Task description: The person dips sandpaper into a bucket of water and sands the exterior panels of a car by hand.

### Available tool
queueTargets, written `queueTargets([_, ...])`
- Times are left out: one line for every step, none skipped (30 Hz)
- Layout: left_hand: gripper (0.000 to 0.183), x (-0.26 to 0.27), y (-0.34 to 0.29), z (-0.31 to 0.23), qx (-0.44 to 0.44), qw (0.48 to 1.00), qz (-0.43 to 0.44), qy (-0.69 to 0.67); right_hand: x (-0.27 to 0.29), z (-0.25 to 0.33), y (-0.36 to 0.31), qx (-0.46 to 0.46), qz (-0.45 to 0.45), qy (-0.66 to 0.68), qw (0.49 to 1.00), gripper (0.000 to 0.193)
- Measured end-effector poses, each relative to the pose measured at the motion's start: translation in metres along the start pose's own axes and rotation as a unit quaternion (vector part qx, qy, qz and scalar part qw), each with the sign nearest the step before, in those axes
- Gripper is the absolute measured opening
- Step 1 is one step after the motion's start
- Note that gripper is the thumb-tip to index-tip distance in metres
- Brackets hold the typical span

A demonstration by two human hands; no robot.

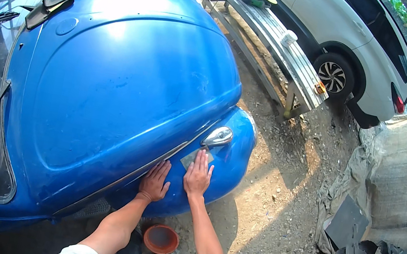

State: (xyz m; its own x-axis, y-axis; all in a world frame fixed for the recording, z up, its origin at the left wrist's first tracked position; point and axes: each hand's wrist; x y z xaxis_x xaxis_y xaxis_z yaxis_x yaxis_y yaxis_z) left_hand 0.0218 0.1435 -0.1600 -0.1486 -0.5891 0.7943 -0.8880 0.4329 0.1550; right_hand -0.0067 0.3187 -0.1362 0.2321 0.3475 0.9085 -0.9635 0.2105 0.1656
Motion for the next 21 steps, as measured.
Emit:
queueTargets([0.066, 0.002, 0.001, -0.002, 0.007, 1.0, 0.0, -0.013, -0.003, -0.003, 0.003, -0.045, -0.02, -0.011, 0.999, 0.052])
queueTargets([0.066, -0.003, 0.002, -0.004, 0.001, 1.0, -0.002, -0.008, -0.004, -0.008, -0.001, -0.045, -0.028, -0.008, 0.999, 0.052])
queueTargets([0.066, -0.002, -0.001, 0.001, 0.005, 1.0, -0.004, 0.007, -0.005, 0.0, -0.01, 0.024, 0.01, -0.009, 1.0, 0.052])
queueTargets([0.066, -0.001, -0.001, 0.004, 0.01, 1.0, -0.008, 0.021, -0.005, 0.005, -0.018, 0.097, 0.047, -0.011, 0.994, 0.053])
queueTargets([0.066, 0.001, -0.003, 0.008, 0.008, 0.999, -0.009, 0.031, -0.003, 0.006, -0.027, 0.128, 0.046, -0.026, 0.99, 0.053])
queueTargets([0.067, 0.002, -0.002, 0.006, 0.015, 0.999, -0.006, 0.028, 0.0, -0.001, -0.024, 0.129, 0.041, -0.023, 0.991, 0.053])
queueTargets([0.067, 0.002, -0.001, 0.004, 0.023, 0.999, -0.004, 0.026, 0.003, -0.009, -0.022, 0.081, 0.033, -0.038, 0.995, 0.054])
queueTargets([0.067, 0.003, 0.001, 0.003, 0.021, 0.999, -0.005, 0.03, 0.006, -0.017, -0.019, 0.033, 0.027, -0.053, 0.998, 0.055])
queueTargets([0.067, 0.004, 0.002, 0.002, 0.018, 0.999, -0.002, 0.035, 0.004, -0.025, -0.014, -0.095, -0.015, -0.011, 0.995, 0.056])
queueTargets([0.068, 0.004, 0.004, 0.001, 0.015, 0.999, 0.001, 0.039, 0.002, -0.03, -0.016, -0.097, -0.018, -0.008, 0.995, 0.056])
queueTargets([0.068, 0.003, 0.004, 0.0, 0.012, 0.999, 0.001, 0.041, 0.0, -0.035, -0.02, -0.119, -0.029, -0.002, 0.993, 0.057])
queueTargets([0.068, 0.001, 0.002, -0.002, 0.017, 0.999, 0.0, 0.039, -0.002, -0.039, -0.027, -0.14, -0.04, 0.004, 0.989, 0.057])
queueTargets([0.068, 0.004, 0.001, 0.002, 0.023, 0.999, -0.001, 0.042, 0.0, -0.031, -0.041, -0.042, 0.006, -0.003, 0.999, 0.056])
queueTargets([0.068, 0.007, -0.001, 0.005, 0.024, 0.999, -0.003, 0.049, 0.008, -0.022, -0.055, 0.054, 0.065, -0.009, 0.996, 0.056])
queueTargets([0.068, 0.007, -0.002, 0.005, 0.022, 0.998, -0.003, 0.052, 0.012, -0.028, -0.059, 0.085, 0.079, -0.026, 0.993, 0.056])
queueTargets([0.068, 0.007, -0.002, 0.004, 0.022, 0.998, -0.002, 0.055, 0.016, -0.037, -0.061, 0.117, 0.094, -0.044, 0.988, 0.056])
queueTargets([0.068, 0.006, -0.001, 0.002, 0.022, 0.998, -0.002, 0.057, 0.016, -0.044, -0.053, 0.117, 0.094, -0.042, 0.988, 0.056])
queueTargets([0.068, 0.004, 0.002, -0.002, 0.02, 0.999, 0.001, 0.044, 0.014, -0.051, -0.04, -0.008, 0.05, -0.003, 0.999, 0.056])
queueTargets([0.068, 0.001, 0.004, -0.006, 0.019, 0.999, 0.004, 0.031, 0.011, -0.056, -0.032, -0.134, 0.007, 0.036, 0.99, 0.055])
queueTargets([0.068, 0.007, 0.0, -0.005, 0.026, 0.999, 0.004, 0.039, 0.007, -0.045, -0.033, -0.13, 0.013, 0.044, 0.99, 0.055])
queueTargets([0.068, 0.006, 0.001, -0.003, 0.023, 0.999, 0.002, 0.039, 0.002, -0.035, -0.032, -0.133, 0.01, 0.025, 0.991, 0.055])
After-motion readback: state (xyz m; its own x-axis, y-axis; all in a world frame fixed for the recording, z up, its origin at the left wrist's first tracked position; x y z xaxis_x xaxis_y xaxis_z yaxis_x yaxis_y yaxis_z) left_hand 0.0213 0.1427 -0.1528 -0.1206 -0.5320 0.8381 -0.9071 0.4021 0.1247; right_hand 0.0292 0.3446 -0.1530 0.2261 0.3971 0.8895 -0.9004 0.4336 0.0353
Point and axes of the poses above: each hand's wrist, its own y-axis towards the middle knuckle, its own x-axis out of the back of the hand, z = x × y, and after that the axes turned 3 degrees about -y, right-handed
